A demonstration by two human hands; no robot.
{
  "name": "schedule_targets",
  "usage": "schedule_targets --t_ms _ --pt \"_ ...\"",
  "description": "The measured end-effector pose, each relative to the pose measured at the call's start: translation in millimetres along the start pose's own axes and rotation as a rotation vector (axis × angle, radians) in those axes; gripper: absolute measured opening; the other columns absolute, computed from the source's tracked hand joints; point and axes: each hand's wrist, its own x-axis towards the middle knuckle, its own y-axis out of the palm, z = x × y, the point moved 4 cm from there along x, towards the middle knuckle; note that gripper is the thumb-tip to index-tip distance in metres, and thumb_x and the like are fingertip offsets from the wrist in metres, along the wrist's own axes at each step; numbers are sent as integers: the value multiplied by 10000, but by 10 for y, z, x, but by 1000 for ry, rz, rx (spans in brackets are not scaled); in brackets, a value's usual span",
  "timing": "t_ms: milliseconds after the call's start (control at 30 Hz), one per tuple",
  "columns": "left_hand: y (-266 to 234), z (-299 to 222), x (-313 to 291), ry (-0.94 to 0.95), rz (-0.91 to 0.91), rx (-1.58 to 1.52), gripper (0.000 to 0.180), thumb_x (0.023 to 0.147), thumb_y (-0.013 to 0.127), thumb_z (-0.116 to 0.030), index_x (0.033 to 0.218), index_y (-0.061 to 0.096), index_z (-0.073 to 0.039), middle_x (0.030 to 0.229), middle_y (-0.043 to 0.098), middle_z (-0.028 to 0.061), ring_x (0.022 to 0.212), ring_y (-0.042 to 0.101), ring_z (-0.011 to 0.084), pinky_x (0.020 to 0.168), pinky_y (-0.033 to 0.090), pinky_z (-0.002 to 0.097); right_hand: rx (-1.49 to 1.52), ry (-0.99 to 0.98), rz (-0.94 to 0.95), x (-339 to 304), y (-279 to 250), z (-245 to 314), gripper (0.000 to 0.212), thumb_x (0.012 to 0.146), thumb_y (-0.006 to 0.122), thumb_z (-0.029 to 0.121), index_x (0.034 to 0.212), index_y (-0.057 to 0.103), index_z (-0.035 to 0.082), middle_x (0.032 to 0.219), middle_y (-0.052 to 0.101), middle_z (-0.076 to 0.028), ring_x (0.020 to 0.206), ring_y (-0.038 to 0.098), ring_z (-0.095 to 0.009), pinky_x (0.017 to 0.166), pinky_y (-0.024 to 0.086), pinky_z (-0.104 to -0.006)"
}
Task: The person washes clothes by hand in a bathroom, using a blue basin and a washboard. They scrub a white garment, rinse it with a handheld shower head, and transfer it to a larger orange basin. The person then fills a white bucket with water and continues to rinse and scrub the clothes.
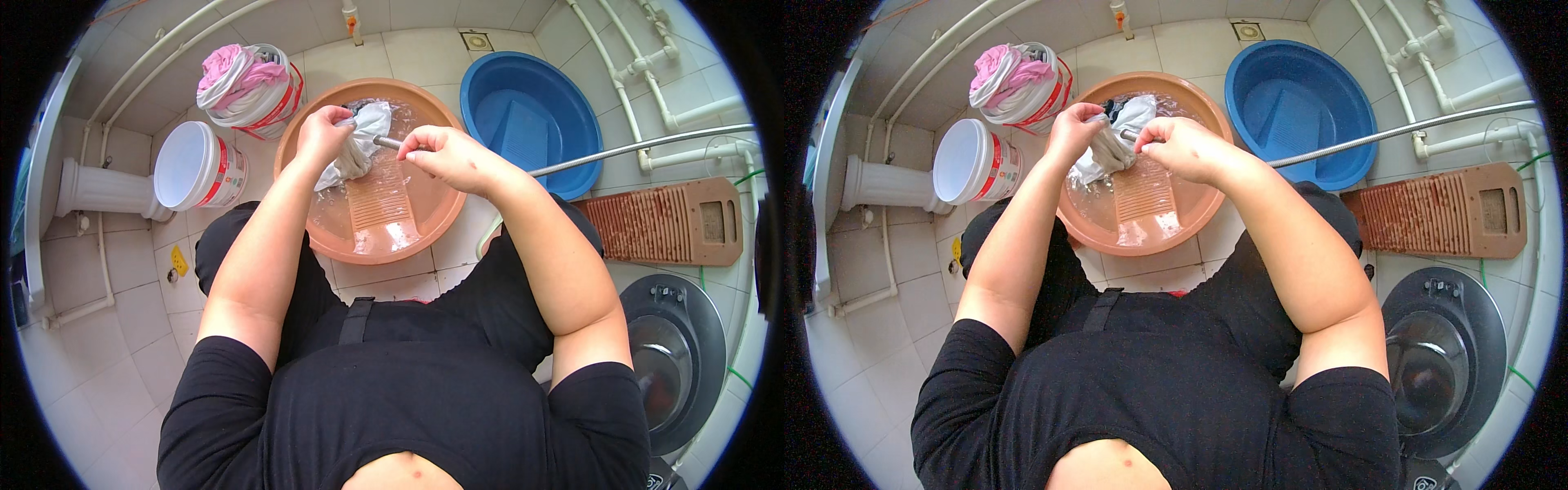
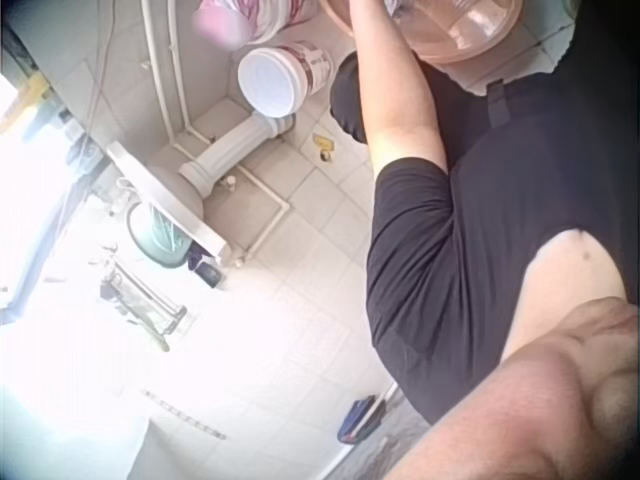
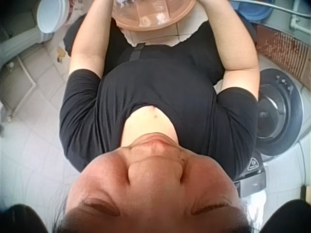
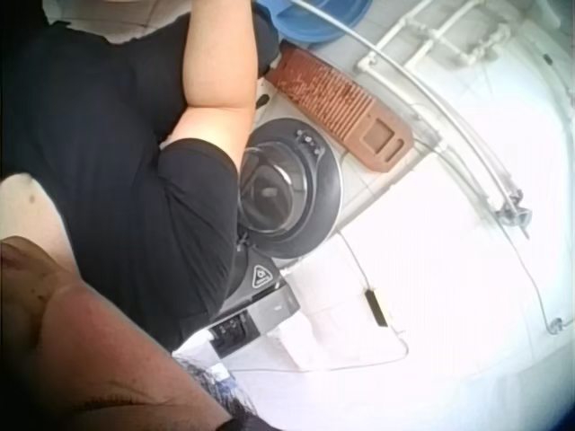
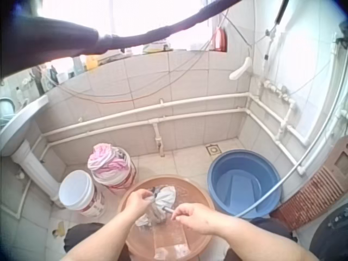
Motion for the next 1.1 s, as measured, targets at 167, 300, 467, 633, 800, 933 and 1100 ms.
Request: schedule_targets --t_ms 167,300,467,633,800,933,1100 --pt "-25 -58 4 105 17 -433 275 751 622 -55 1019 594 3 958 633 81 832 583 115 752 454 236 -6 -65 3 -28 -6 58 151 833 498 145 918 585 55 728 499 47 636 410 -45 578 363 -200" --pt "-50 -102 -4 86 93 -787 312 786 598 -14 1092 541 15 1024 610 81 922 573 139 826 444 254 101 -85 17 -44 -37 66 144 833 496 132 917 587 58 734 500 51 634 406 -38 576 359 -193" --pt "-169 -283 -56 145 156 -938 359 794 572 9 1148 509 2 1115 573 85 1010 545 141 873 425 264 135 -72 -21 -48 -82 23 142 831 491 110 922 587 59 729 495 55 635 406 -34 575 357 -189" --pt "-295 -456 -100 197 168 -959 441 794 573 4 1220 461 -15 1146 558 77 1033 531 135 883 420 265 118 -97 -4 -78 -121 26 153 831 487 110 933 589 59 725 490 52 630 403 -36 576 353 -190" --pt "-290 -430 -110 141 194 -939 514 781 575 0 1269 416 -43 1248 488 72 1050 522 139 828 460 279 164 -142 1 -122 -125 96 159 833 493 125 941 591 62 723 487 52 626 399 -37 572 349 -191" --pt "-201 -486 -176 118 284 -926 606 769 573 1 1324 340 -65 1357 373 78 1076 510 153 777 497 291 156 -133 -43 -87 -126 35 166 826 515 144 942 588 51 761 520 37 670 432 -44 612 375 -200" --pt "-62 -803 -417 176 538 -1032 633 818 528 -77 1373 224 -61 1411 257 95 1120 478 245 809 494 367 -111 -43 -152 11 -124 -99 296 789 594 240 988 582 21 918 604 -65 849 548 -142 760 429 -272"
